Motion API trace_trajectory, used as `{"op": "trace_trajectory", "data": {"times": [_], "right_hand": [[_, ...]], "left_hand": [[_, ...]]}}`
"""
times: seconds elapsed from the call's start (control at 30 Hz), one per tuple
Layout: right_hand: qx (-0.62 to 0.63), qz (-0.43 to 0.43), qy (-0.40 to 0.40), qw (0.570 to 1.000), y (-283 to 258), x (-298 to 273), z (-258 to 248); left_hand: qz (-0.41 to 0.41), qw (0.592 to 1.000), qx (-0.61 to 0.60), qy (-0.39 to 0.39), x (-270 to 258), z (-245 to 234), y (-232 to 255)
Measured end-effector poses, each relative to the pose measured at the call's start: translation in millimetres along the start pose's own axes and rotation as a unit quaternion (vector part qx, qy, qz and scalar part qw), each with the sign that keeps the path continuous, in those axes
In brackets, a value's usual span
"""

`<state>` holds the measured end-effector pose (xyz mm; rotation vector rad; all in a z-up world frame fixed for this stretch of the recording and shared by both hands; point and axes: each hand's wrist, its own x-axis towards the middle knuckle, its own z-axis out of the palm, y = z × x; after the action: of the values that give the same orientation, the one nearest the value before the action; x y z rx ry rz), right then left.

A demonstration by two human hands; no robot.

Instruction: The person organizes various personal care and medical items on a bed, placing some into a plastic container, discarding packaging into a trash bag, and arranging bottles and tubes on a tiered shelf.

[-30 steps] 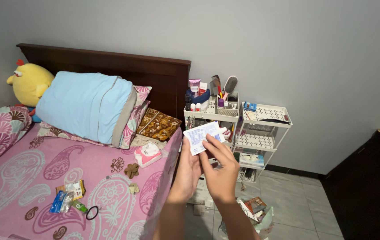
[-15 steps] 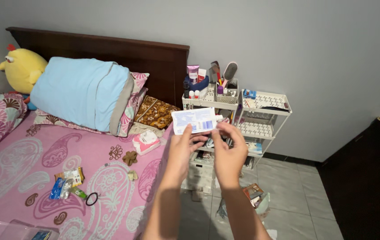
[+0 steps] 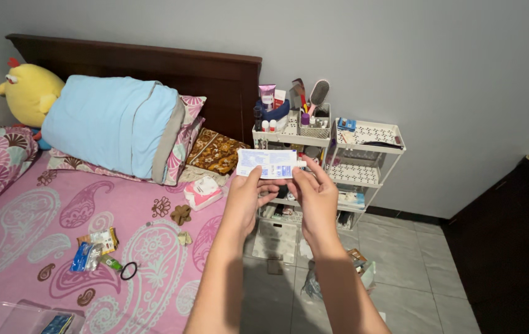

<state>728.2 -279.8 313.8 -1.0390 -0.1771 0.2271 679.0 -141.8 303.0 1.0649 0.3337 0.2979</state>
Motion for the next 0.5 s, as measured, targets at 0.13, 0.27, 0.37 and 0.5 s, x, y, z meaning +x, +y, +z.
{"op": "trace_trajectory", "data": {"times": [0.13,0.27,0.37,0.5], "right_hand": [[0.015,-0.014,0.006,1.0,4.5,6.9,-6.1],[0.021,-0.012,0.015,1.0,6.3,9.8,-9.3],[0.019,-0.011,0.016,1.0,7.1,10.2,-8.4],[0.008,-0.006,0.02,1.0,5.4,9.8,-8.7]], "left_hand": [[0.006,1.0,-0.002,0.01,-2.1,1.6,3.8],[0.017,0.999,-0.002,0.033,-1.0,1.6,6.7],[0.027,0.999,-0.012,0.017,0.3,-0.5,6.2],[0.026,1.0,-0.006,0.015,1.9,-1.8,4.7]]}}
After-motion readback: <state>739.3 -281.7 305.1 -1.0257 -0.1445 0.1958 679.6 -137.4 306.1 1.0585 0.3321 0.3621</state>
